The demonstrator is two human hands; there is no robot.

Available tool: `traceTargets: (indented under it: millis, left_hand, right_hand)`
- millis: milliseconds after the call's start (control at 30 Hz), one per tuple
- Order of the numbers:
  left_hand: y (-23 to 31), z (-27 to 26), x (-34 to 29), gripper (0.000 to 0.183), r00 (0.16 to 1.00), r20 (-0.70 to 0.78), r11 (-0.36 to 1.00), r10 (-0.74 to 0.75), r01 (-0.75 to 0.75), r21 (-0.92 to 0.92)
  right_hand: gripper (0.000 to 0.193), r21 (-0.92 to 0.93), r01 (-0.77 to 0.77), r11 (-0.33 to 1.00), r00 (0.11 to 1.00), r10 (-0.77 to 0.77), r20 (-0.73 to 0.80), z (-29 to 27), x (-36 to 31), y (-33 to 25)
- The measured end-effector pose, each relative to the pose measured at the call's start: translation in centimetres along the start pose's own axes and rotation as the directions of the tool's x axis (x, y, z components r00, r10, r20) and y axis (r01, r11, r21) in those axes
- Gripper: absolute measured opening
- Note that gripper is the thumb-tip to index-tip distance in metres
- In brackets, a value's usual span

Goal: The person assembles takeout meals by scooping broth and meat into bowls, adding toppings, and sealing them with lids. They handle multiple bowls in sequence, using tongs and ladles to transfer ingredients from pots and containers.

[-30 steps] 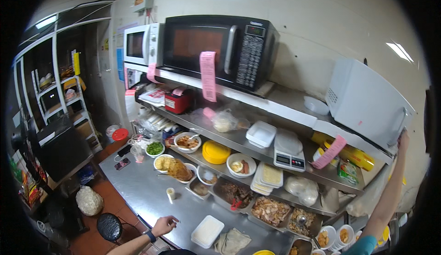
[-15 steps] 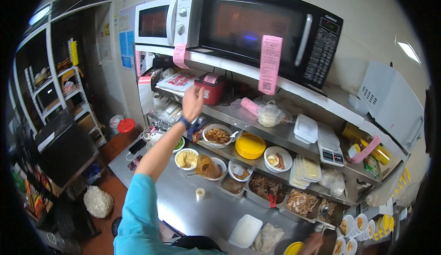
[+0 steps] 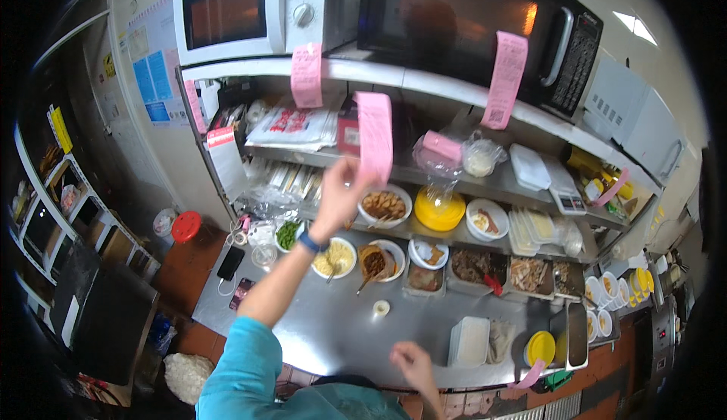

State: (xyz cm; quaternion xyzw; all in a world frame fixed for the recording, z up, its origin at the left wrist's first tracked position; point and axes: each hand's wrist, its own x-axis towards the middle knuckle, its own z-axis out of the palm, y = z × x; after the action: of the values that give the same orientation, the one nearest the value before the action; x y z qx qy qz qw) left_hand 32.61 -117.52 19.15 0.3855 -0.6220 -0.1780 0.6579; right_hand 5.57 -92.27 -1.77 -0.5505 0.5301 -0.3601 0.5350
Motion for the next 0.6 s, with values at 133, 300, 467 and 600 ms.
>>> traceTargets:
  millis: [133, 300, 467, 600]
  left_hand:
    - [1.6, -2.1, -17.3, 0.020, 0.922, 0.199, 0.916, -0.334, 0.366, -0.161]
    - [3.7, -5.0, -29.8, 0.022, 0.718, 0.399, 0.709, -0.570, 0.675, -0.202]
    - [3.2, -6.3, -32.8, 0.036, 0.743, 0.237, 0.702, -0.626, 0.669, -0.246]
    - [3.3, -5.2, -33.5, 0.020, 0.617, 0.143, 0.588, -0.774, 0.784, -0.200]
  right_hand:
    - [0.056, 0.255, 0.411, 0.875, 0.909, -0.416, -0.036, 2.7, 5.8, -6.8]
    - [0.021, 0.182, 0.152, 0.972, 0.988, -0.151, -0.020, 7.5, 7.4, -7.9]
    - [0.022, 0.035, -0.053, 0.998, 0.932, 0.037, 0.360, 10.6, 4.7, -1.9]
    - [0.024, -0.085, 0.011, 0.996, 0.904, 0.026, 0.427, 10.2, 3.4, -1.6]
